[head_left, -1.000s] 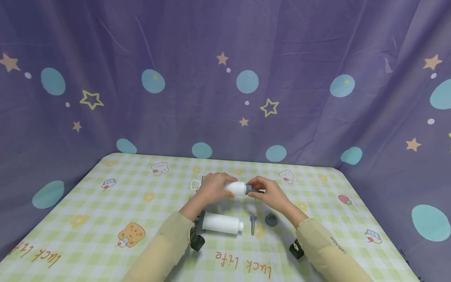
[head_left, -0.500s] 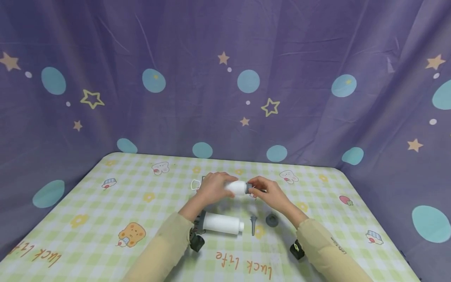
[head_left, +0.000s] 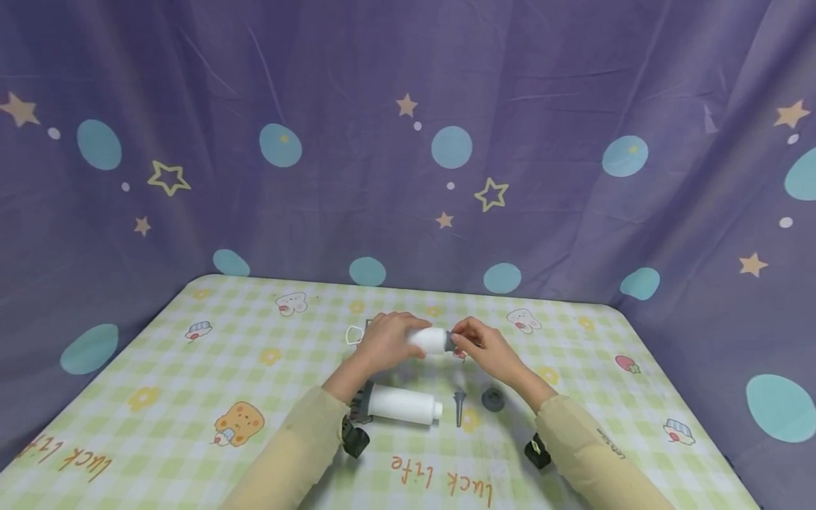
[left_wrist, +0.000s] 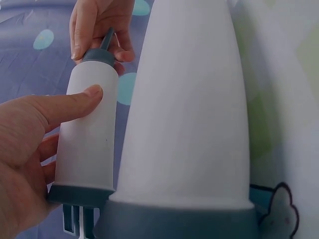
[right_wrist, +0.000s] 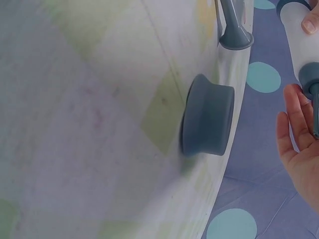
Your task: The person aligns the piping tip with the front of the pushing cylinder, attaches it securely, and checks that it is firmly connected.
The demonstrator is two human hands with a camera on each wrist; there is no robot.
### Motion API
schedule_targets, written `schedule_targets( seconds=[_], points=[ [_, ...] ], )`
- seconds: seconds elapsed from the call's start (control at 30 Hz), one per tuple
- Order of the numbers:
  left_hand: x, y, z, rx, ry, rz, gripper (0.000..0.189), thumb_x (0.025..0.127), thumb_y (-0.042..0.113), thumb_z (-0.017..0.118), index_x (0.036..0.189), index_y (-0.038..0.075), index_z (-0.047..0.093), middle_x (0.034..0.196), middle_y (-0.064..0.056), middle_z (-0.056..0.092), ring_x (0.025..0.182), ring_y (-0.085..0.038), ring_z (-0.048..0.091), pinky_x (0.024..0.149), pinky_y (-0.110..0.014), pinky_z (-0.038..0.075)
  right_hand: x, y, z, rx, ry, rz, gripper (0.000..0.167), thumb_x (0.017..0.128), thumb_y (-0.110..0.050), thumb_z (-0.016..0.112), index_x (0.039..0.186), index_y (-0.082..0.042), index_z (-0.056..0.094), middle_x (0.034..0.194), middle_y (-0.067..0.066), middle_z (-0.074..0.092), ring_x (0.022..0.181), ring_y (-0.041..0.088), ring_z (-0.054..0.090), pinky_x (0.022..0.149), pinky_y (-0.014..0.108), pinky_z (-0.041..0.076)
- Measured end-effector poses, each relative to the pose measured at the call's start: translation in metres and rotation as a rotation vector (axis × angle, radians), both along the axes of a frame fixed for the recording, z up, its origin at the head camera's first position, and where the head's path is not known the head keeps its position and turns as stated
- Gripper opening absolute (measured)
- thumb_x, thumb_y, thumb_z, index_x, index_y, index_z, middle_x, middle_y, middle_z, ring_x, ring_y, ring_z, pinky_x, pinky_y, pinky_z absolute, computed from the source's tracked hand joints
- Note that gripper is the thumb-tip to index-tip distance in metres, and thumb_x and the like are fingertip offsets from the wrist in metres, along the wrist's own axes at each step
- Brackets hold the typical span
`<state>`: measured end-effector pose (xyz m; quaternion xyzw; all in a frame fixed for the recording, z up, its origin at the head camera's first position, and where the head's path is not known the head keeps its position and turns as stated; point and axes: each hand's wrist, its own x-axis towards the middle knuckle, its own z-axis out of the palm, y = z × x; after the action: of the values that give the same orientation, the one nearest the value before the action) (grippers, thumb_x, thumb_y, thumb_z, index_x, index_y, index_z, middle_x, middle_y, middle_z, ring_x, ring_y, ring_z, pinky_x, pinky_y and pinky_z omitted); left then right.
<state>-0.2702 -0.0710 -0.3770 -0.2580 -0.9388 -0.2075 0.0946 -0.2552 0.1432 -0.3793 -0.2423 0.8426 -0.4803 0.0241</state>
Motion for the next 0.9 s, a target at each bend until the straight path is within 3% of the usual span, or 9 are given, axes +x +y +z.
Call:
schedule_targets(
  seconds=[0.23, 0.5, 0.8, 0.9],
  points=[
    [-0.001, 0.000, -0.001, 0.010, -0.006, 0.009, 0.049, 0.067, 0.030, 0.079, 0.113, 0.022, 0.066, 0.106, 0.003, 0.066, 0.093, -0.018, 0.060, 0.084, -0.039, 0.041, 0.003, -0.001, 0.001, 0.032, 0.061, -0.020, 0.039, 0.083, -0.016, 0.066, 0.118, -0.005, 0.052, 0.116, 0.013, 0.058, 0.100, 0.027, 0.059, 0.086, 0.044, 0.047],
    [-0.001, 0.000, 0.000, 0.036, -0.018, 0.000, 0.049, 0.067, 0.029, 0.079, 0.114, 0.021, 0.065, 0.106, 0.002, 0.066, 0.092, -0.019, 0.061, 0.084, -0.039, 0.041, 0.003, -0.001, 0.000, 0.014, 0.151, -0.006, 0.034, 0.080, -0.008, 0.068, 0.112, -0.002, 0.057, 0.108, 0.012, 0.061, 0.095, 0.027, 0.059, 0.086, 0.043, 0.047],
    [0.000, 0.000, 0.002, 0.033, -0.022, -0.005, 0.050, 0.067, 0.029, 0.079, 0.114, 0.020, 0.065, 0.107, 0.002, 0.066, 0.092, -0.019, 0.061, 0.084, -0.040, 0.041, 0.002, 0.000, 0.000, 0.052, 0.141, -0.008, 0.032, 0.084, -0.012, 0.065, 0.114, -0.004, 0.057, 0.107, 0.012, 0.062, 0.094, 0.027, 0.059, 0.084, 0.040, 0.048],
    [0.000, 0.000, 0.002, 0.038, -0.034, -0.005, 0.050, 0.067, 0.029, 0.079, 0.114, 0.021, 0.065, 0.108, 0.002, 0.066, 0.092, -0.019, 0.061, 0.084, -0.040, 0.041, -0.005, 0.002, -0.009, 0.060, 0.119, -0.022, 0.032, 0.085, -0.018, 0.064, 0.115, -0.008, 0.058, 0.108, 0.010, 0.062, 0.097, 0.026, 0.060, 0.082, 0.039, 0.049]
  ],
)
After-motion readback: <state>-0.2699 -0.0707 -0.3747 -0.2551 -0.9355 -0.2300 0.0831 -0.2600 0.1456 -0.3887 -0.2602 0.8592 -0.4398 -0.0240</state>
